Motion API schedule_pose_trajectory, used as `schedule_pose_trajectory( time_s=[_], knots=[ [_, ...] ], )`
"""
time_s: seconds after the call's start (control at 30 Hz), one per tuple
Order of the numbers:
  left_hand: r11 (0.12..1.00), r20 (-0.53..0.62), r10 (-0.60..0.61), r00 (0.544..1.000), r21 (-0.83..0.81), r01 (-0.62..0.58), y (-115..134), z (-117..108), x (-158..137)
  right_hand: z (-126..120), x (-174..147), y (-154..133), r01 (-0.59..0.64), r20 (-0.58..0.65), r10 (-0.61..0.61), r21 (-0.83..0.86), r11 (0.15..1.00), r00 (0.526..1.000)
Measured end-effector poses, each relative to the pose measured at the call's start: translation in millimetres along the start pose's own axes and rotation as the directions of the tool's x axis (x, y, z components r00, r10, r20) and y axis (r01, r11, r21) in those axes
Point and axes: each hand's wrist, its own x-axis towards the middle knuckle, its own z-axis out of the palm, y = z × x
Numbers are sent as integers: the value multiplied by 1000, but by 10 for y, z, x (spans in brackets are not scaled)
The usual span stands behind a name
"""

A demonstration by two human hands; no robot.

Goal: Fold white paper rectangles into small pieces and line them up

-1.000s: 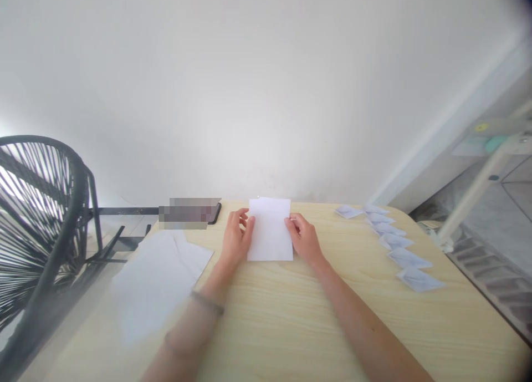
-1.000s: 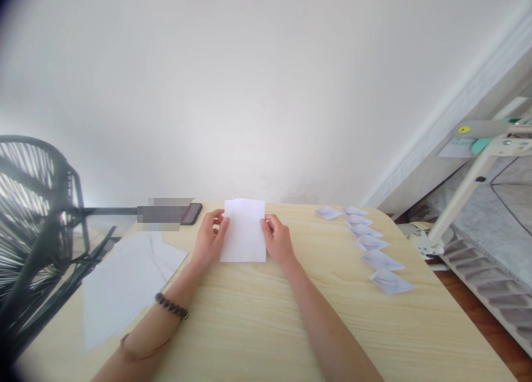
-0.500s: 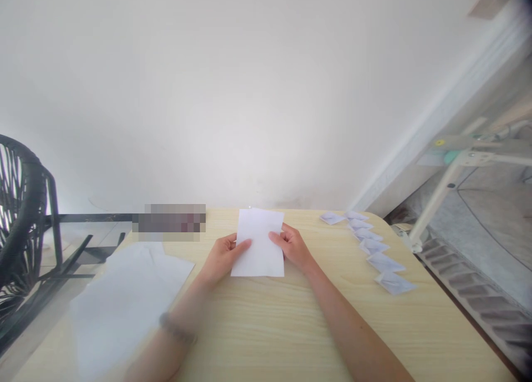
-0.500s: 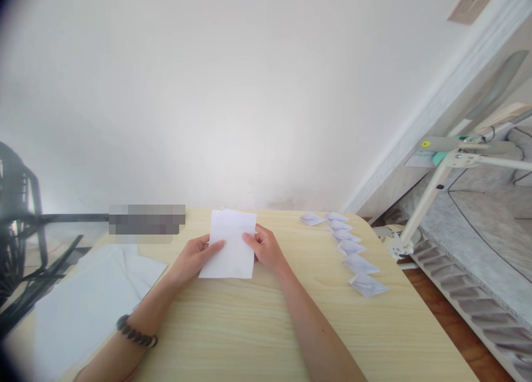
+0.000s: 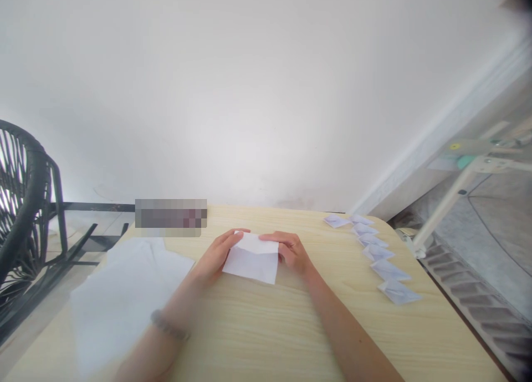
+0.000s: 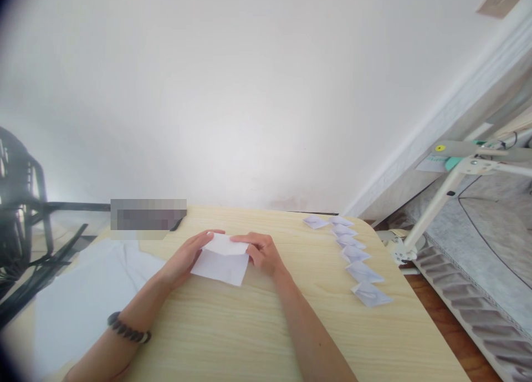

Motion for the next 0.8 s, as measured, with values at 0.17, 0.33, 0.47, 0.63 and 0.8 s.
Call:
schedule_pose_trajectory(
  time_s=[0.17, 0.33, 0.47, 0.63, 0.8],
  knots=[
    [996, 49, 89, 995, 27, -91, -37, -5, -25, 12, 22, 58, -45, -23, 51, 198, 979, 998],
    [984, 13, 170, 985, 47, -170, -64, -2, -7, 35, 68, 44, -96, -82, 101, 63, 993, 991],
    [978, -1, 192, 981, 79, -192, -79, 20, 16, 41, 88, 29, -75, -87, 73, -16, 997, 994],
    [977, -24, 191, 981, 105, -188, -142, 10, 65, 29, 101, 64, -13, -59, 10, -47, 999, 998],
    [975, -30, 196, 980, 113, -192, -163, 1, 89, 19, 108, 47, 33, -44, -35, -40, 999, 998]
  ],
)
